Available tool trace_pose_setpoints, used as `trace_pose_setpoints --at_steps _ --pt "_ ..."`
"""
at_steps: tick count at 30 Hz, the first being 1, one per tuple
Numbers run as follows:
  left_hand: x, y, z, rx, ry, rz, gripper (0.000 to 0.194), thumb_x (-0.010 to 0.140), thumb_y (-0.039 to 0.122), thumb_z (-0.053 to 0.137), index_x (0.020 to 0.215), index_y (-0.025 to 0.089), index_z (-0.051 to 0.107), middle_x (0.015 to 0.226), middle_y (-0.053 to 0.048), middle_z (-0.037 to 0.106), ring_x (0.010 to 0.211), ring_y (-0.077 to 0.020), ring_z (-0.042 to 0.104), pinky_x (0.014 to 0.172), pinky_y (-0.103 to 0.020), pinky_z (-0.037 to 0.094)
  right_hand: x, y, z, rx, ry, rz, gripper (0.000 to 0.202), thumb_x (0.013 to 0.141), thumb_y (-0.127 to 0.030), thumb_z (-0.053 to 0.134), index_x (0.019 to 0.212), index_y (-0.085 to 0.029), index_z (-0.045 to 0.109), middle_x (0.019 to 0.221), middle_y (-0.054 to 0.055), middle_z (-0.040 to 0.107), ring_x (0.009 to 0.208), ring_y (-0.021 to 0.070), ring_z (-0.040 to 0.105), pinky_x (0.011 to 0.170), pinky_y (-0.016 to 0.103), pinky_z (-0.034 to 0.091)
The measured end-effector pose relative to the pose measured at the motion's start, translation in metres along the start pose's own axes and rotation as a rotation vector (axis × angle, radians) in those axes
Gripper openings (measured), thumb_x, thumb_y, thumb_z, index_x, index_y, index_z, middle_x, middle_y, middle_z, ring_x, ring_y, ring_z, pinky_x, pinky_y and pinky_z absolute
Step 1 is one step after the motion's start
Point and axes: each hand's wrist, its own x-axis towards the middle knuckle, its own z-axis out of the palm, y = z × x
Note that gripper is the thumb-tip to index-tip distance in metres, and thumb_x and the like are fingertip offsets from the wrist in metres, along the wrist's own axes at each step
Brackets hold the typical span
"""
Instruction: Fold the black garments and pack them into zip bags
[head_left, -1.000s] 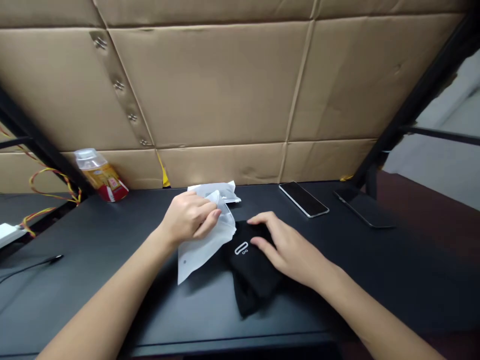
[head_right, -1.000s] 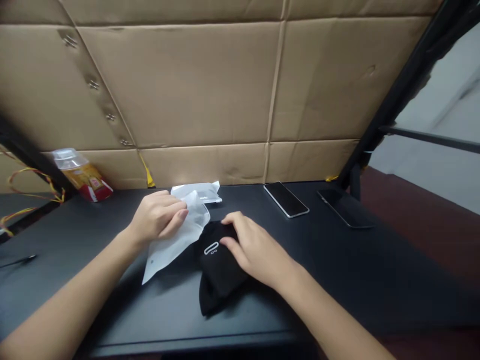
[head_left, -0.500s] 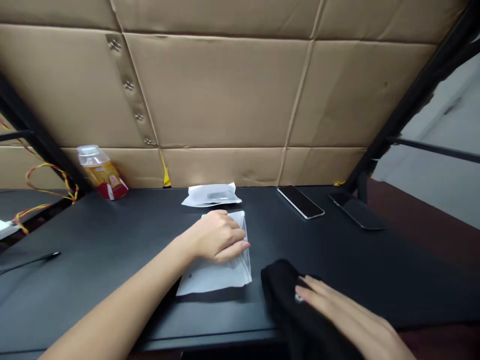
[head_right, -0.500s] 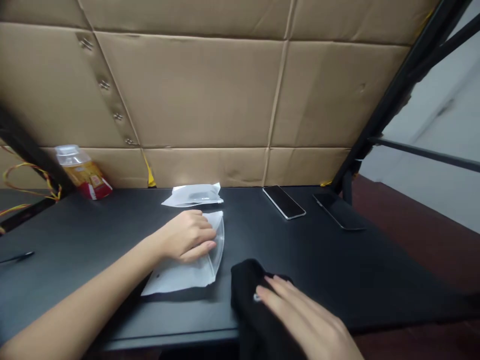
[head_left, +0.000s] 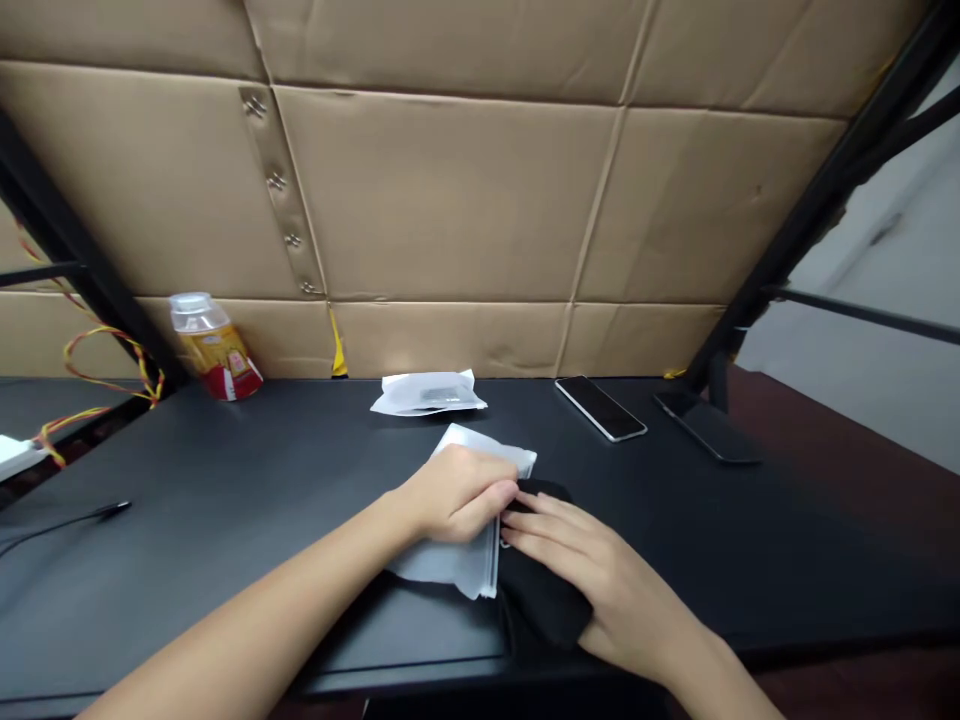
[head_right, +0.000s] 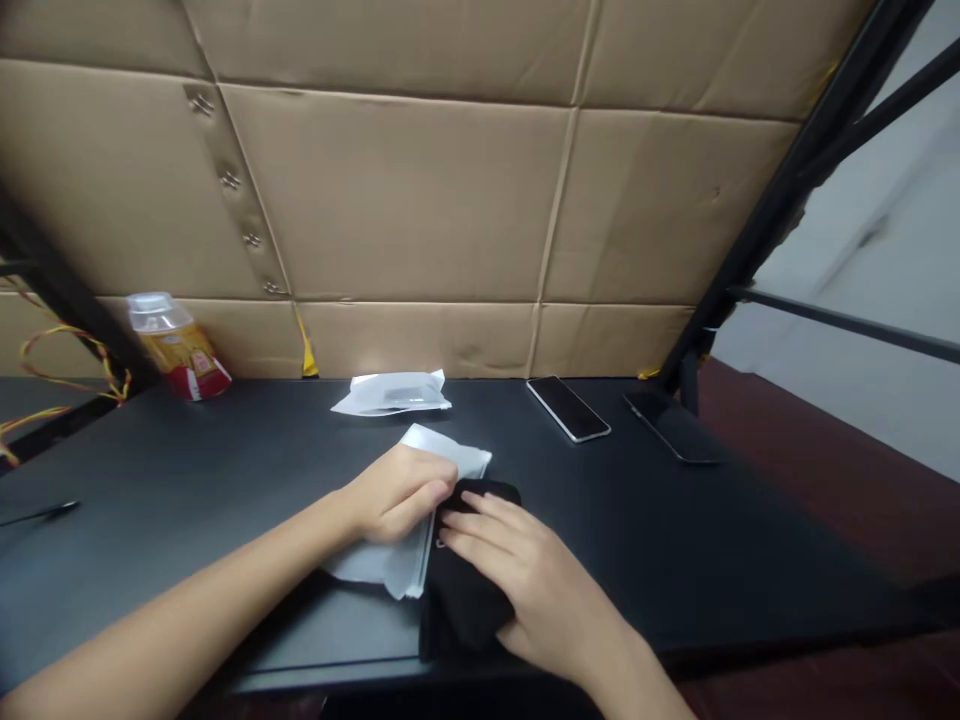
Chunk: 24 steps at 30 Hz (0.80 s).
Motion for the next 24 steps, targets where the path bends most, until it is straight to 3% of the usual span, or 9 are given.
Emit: trace_pose_setpoints --at_steps 3,8,12,15,17,19,22,24 --pt "0.001 0.003 -0.004 -0.095 -0.036 0.004 0.042 0.111 0.040 0.025 0.077 0.022 0.042 0.071 0.001 0.053 0.064 -0.0152 0.048 0.064 -0.029 0.039 0.015 0.012 -0.009 0.039 -0.076 -0.037 0.097 0.059 0.000 0.055 0.155 -0.019 0.055 0.159 0.010 0.059 0.151 0.0282 0.050 0.126 0.048 0.043" --pt "0.005 0.001 -0.011 -0.171 -0.047 -0.093 0.041 0.112 0.044 0.030 0.081 0.021 0.047 0.080 -0.001 0.054 0.073 -0.0164 0.050 0.071 -0.029 0.041 0.041 0.021 -0.012 0.057 0.032 0.246 0.078 0.070 0.001 0.052 0.144 -0.022 0.062 0.149 0.008 0.067 0.138 0.0256 0.063 0.117 0.044 0.053" --pt "0.002 -0.008 -0.027 -0.285 -0.171 -0.152 0.038 0.097 0.057 0.067 0.090 0.019 0.064 0.091 -0.001 0.055 0.081 -0.0161 0.052 0.074 -0.028 0.045 0.049 0.015 -0.017 0.028 0.019 0.325 0.067 0.074 -0.005 0.060 0.137 -0.026 0.066 0.143 0.006 0.070 0.133 0.0297 0.066 0.110 0.046 0.057" --pt "0.001 -0.009 -0.038 -0.338 -0.313 -0.130 0.036 0.084 0.055 0.085 0.099 0.024 0.078 0.105 -0.002 0.056 0.098 -0.0184 0.059 0.085 -0.028 0.049 0.049 0.012 -0.023 0.041 -0.070 0.248 0.055 0.078 -0.026 0.078 0.133 -0.029 0.068 0.149 0.005 0.066 0.137 0.0315 0.062 0.112 0.047 0.055" --pt "0.001 -0.007 -0.043 -0.308 -0.372 -0.134 0.029 0.086 0.049 0.085 0.103 0.026 0.080 0.112 -0.003 0.056 0.103 -0.0188 0.061 0.088 -0.027 0.050 0.048 0.013 -0.023 0.014 -0.074 0.244 0.047 0.081 -0.033 0.081 0.127 -0.029 0.070 0.148 0.005 0.067 0.135 0.0318 0.063 0.107 0.046 0.058" --pt "0.001 -0.003 -0.046 -0.238 -0.403 -0.156 0.028 0.088 0.042 0.085 0.109 0.026 0.078 0.118 -0.004 0.057 0.097 -0.0165 0.063 0.082 -0.025 0.052 0.048 0.014 -0.020 -0.043 -0.046 0.267 0.038 0.086 -0.030 0.077 0.123 -0.028 0.072 0.146 0.007 0.068 0.133 0.0325 0.065 0.103 0.046 0.059" --pt "0.001 0.003 -0.049 -0.037 -0.374 -0.133 0.029 0.088 0.031 0.086 0.113 0.024 0.073 0.123 -0.004 0.059 0.084 -0.0126 0.063 0.071 -0.024 0.049 0.049 0.016 -0.016 -0.086 -0.007 0.309 0.029 0.093 -0.028 0.067 0.122 -0.028 0.071 0.142 0.007 0.071 0.127 0.0318 0.069 0.095 0.045 0.060" --pt "0.001 0.006 -0.050 0.172 -0.323 -0.065 0.019 0.089 0.028 0.084 0.103 0.022 0.073 0.120 -0.004 0.062 0.077 -0.0121 0.061 0.067 -0.025 0.047 0.051 0.016 -0.014 -0.091 -0.004 0.353 0.024 0.099 -0.029 0.060 0.120 -0.029 0.071 0.134 0.005 0.075 0.115 0.0296 0.074 0.085 0.041 0.061"
